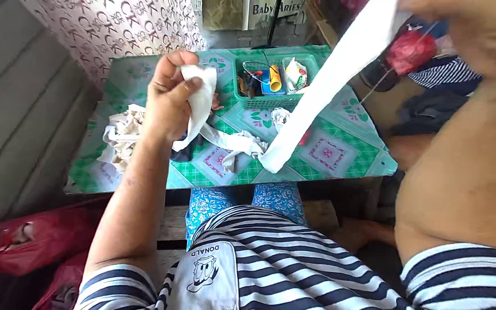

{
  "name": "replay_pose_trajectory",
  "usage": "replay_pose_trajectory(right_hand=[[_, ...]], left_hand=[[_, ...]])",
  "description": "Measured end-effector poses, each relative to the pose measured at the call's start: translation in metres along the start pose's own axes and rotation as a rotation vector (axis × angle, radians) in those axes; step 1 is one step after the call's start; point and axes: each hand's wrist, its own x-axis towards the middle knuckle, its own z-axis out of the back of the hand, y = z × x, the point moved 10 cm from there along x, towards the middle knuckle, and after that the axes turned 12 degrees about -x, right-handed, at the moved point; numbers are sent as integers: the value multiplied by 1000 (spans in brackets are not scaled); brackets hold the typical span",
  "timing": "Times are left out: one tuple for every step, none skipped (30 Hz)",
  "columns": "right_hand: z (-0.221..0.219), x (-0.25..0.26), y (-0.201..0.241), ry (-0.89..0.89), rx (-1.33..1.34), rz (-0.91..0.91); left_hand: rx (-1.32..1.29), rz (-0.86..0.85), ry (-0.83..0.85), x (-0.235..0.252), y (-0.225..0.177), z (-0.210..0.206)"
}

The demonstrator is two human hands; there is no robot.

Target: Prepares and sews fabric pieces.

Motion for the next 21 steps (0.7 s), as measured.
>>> replay_pose_trajectory(right_hand=[[-15, 8, 22, 43, 33, 73], [-29, 12, 41, 74, 69, 134], [-43, 12, 56, 110, 95, 185], [-58, 11, 67, 148, 112, 234], [-74, 10, 73, 193, 129, 272], [-92, 9, 75, 243, 135, 299], [-109, 9, 75, 280, 131, 303], [-124, 9, 71, 306, 120, 284], [-138, 10, 65, 329, 102, 253], [-150, 11, 58, 348, 73, 211], [-159, 12, 50, 360, 38, 172], [-166, 13, 44, 369, 8, 138], [-171, 15, 39, 373, -16, 111], [-174, 16, 34, 373, -34, 89], [-176, 17, 31, 369, -43, 73], [-177, 17, 29, 364, -44, 64], [-177, 17, 27, 361, -39, 60], [-178, 17, 28, 360, -34, 62], [-178, 16, 28, 358, -30, 69], [-178, 15, 30, 355, -27, 77], [-178, 14, 31, 357, -23, 79]], left_hand=[[-23, -13, 13, -3, 1, -5], [-35, -25, 25, -6, 1, -10], [-40, -38, 35, -9, 1, -15], [-37, -60, 43, -12, 1, -18], [-30, -88, 48, -15, 1, -22], [-27, -116, 54, -18, 1, -25], [-30, -137, 57, -20, 2, -27], [-37, -152, 54, -23, 3, -29], [-50, -158, 42, -24, 5, -30], [-52, -159, 26, -26, 7, -30], [-44, -157, 11, -28, 7, -29], [-30, -160, 5, -30, 7, -28], [-12, -169, 8, -32, 6, -28], [16, -182, 17, -34, 4, -28], [49, -196, 24, -35, 3, -28], [76, -212, 27, -37, 2, -28], [93, -227, 28, -38, 2, -28], [105, -243, 24, -40, 3, -27], [112, -253, 7, -40, 4, -25], [118, -252, -21, -41, 6, -23], [121, -240, -52, -42, 9, -20]])
